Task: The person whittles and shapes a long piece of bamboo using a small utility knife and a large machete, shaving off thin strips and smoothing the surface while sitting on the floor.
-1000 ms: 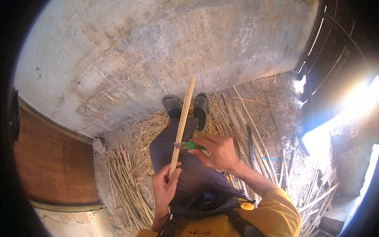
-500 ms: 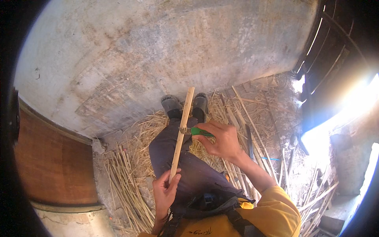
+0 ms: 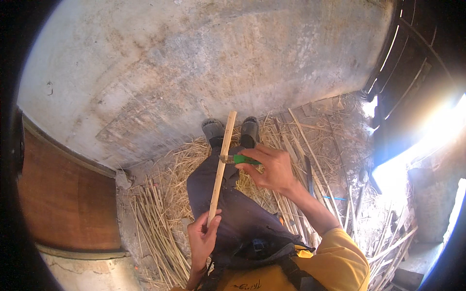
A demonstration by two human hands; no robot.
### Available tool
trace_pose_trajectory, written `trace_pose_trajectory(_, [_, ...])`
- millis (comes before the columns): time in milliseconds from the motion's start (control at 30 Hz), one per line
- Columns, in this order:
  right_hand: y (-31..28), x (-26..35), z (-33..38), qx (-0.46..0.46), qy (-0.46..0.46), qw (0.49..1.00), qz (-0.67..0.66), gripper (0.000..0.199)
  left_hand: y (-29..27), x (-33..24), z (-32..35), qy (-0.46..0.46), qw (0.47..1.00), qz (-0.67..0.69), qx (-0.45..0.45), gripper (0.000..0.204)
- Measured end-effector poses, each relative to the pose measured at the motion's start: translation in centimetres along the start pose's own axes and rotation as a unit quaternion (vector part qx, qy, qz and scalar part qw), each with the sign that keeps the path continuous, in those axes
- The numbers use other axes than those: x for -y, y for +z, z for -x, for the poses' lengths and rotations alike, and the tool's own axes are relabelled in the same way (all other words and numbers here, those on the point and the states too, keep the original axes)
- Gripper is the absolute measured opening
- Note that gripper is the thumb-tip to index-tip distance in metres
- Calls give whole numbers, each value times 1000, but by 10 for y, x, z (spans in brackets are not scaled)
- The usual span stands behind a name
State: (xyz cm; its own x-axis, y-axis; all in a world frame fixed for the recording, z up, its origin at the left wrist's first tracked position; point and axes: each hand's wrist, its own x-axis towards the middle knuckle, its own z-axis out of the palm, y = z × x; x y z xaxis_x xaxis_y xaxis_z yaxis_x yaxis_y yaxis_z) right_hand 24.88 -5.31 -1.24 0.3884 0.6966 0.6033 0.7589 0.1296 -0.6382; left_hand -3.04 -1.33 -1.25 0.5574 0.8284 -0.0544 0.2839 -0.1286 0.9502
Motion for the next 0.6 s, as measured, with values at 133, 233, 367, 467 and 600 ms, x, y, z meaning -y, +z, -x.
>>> trace_pose_trajectory(133, [3,-6,-3,-6,-8,1000,6,28,-1,-1,0,-18,1000,8,1,22])
trace_pose_trajectory(233, [1,-6,-7,20,20,1000,10,28,-3,2,1,-15,1000,10,-4,21])
trace_pose_trajectory(367, [-4,-55,-27,-118,98,988,28,32,-7,10,18,-50,998,-20,30,20])
trace_pose_trajectory(467, [-34,-129,-43,-171,187,965,72,35,-16,15,31,-76,994,-30,79,21])
trace_pose_trajectory(600, [-46,-142,-41,-85,241,965,60,44,-25,18,24,-155,980,83,88,30])
